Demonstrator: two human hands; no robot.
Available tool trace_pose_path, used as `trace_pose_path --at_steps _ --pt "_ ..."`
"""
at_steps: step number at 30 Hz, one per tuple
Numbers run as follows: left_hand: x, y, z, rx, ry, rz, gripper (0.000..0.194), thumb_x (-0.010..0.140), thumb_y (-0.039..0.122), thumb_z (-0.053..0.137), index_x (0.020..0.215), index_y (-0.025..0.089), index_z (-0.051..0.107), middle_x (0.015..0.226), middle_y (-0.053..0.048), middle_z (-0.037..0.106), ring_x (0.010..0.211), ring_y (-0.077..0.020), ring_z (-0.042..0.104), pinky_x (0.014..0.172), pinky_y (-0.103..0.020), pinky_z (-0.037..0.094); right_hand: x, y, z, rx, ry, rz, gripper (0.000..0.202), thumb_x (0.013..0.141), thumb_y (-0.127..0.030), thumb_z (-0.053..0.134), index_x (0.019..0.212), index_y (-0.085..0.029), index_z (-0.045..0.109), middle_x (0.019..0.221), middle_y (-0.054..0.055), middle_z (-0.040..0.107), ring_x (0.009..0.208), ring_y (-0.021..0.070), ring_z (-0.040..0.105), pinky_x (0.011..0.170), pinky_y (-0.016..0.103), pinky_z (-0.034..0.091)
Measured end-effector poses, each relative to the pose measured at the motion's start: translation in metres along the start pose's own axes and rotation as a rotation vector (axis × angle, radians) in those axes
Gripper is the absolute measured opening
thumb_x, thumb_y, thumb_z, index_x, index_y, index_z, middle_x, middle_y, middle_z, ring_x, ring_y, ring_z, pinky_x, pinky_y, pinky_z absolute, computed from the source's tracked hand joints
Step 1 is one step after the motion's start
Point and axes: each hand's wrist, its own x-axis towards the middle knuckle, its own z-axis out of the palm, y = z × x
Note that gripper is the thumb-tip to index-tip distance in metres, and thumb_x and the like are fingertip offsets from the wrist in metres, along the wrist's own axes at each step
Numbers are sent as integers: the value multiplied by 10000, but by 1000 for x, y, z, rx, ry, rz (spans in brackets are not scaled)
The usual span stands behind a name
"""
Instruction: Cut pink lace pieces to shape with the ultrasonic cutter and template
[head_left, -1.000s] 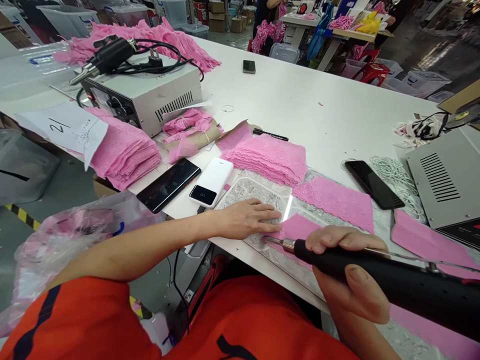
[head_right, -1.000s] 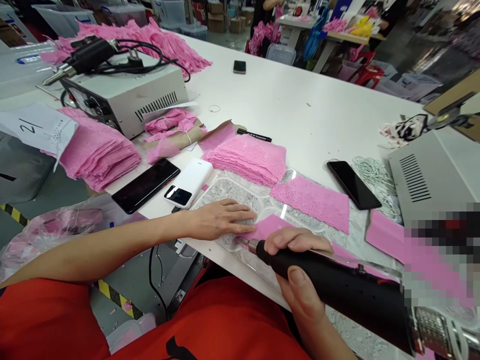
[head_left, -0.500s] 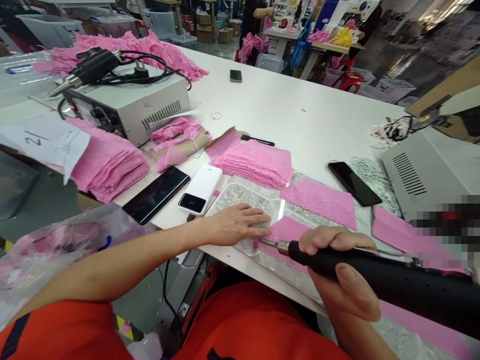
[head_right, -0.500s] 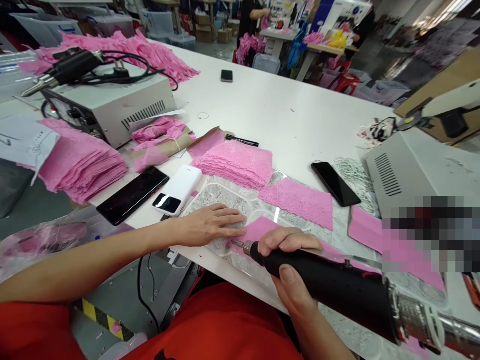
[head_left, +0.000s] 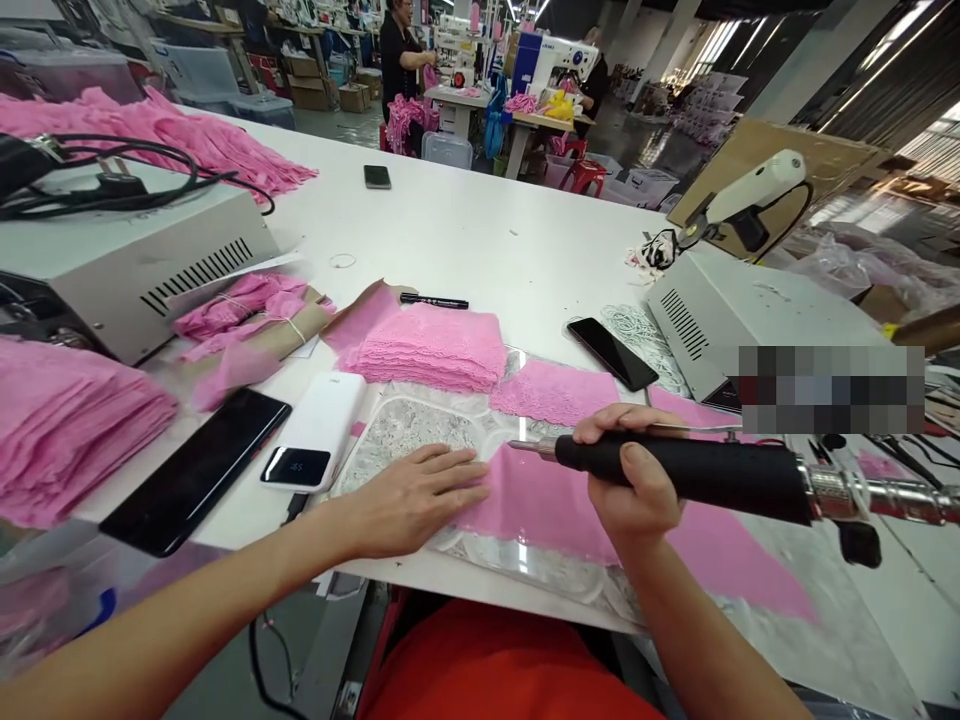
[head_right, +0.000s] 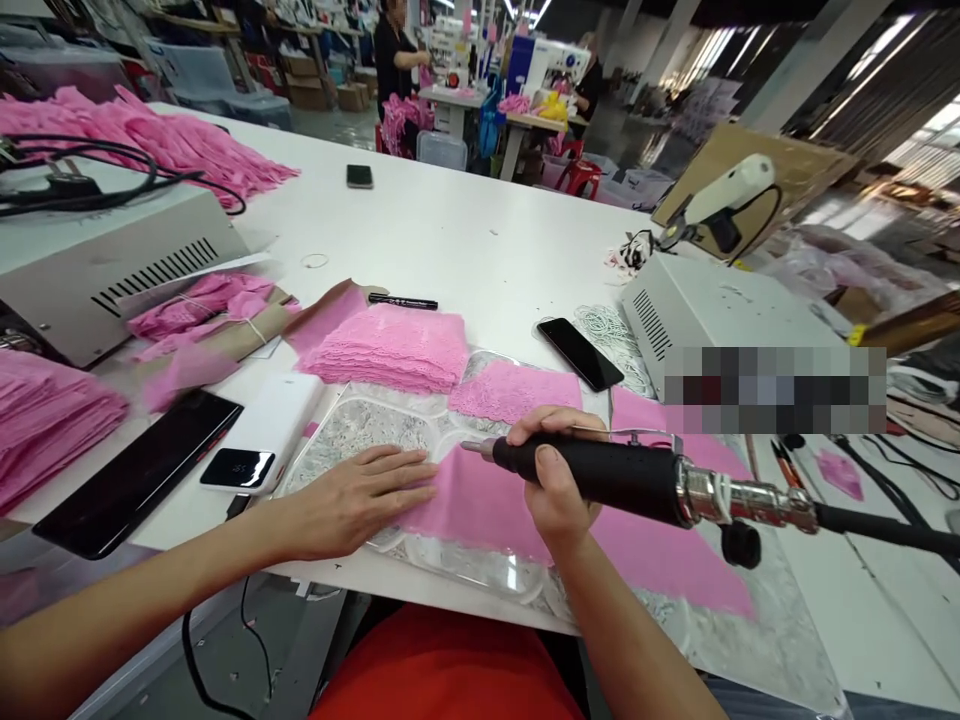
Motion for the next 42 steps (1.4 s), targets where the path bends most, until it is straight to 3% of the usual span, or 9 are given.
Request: trace_pose_path --at_steps 18,31,42 --pt "1 2 1 5 78 13 373 993 226 428 1347 153 520 1362 -98 579 1348 -259 448 1091 -415 364 2 6 0 -87 -56 -22 82 750 -223 583 830 -217 568 748 -13 624 613 146 594 609 349 507" --pt "-35 33 -12 -16 64 -106 375 1002 242 418 1357 167 511 1421 -78 524 1377 -232 411 1132 -403 349 -5 -2 6 12 -71 34 110 735 -216 572 844 -214 592 735 -15 603 600 135 577 581 325 491" --pt "-40 36 -7 -17 66 -110 377 1000 250 426 1361 180 509 1424 -62 522 1371 -232 420 1156 -415 311 -6 -2 3 8 -93 39 90 736 -197 585 825 -206 598 729 -7 618 604 139 586 597 328 498"
